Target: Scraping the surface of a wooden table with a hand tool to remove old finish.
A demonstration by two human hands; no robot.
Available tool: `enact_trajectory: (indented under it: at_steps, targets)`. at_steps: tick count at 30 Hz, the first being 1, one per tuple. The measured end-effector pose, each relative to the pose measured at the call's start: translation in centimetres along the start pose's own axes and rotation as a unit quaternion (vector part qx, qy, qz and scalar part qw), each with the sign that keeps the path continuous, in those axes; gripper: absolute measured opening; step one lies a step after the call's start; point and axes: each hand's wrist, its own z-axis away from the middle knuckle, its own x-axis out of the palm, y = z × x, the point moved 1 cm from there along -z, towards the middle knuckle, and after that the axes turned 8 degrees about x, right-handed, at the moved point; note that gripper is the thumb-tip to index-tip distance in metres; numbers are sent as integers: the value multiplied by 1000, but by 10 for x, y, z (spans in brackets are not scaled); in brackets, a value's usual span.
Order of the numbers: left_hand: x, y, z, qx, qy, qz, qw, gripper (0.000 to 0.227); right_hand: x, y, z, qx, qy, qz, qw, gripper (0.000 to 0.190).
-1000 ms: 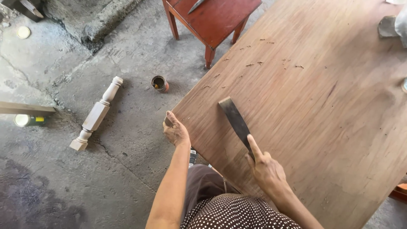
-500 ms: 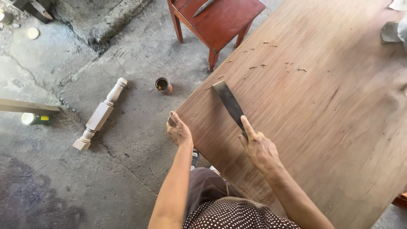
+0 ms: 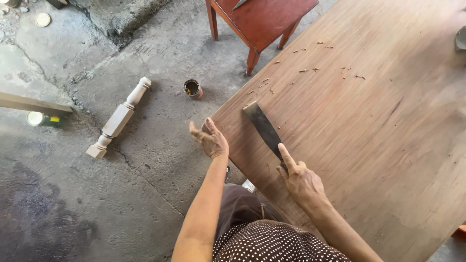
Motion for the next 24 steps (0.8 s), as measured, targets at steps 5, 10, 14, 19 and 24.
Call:
enact_trajectory:
  at_steps: [5, 10, 14, 19, 24]
  targets:
    - [-21, 12, -27, 346, -119, -121, 923, 55, 18, 16, 34, 35, -60, 18, 997, 72]
    - [-40, 35, -32, 304, -246, -256, 884, 49, 1, -19, 18, 14, -26, -3, 1000, 69]
    - [-29, 19, -53, 210, -359, -205, 886, 57, 11, -14, 35, 53, -84, 7, 995, 70]
    - [-27, 17, -58, 167, -396, -192, 882, 73, 10, -25, 40, 58, -77, 32, 995, 72]
    - [-4, -20, -82, 139, -446, -104, 878, 102, 4, -40, 51, 42, -37, -9, 998, 68]
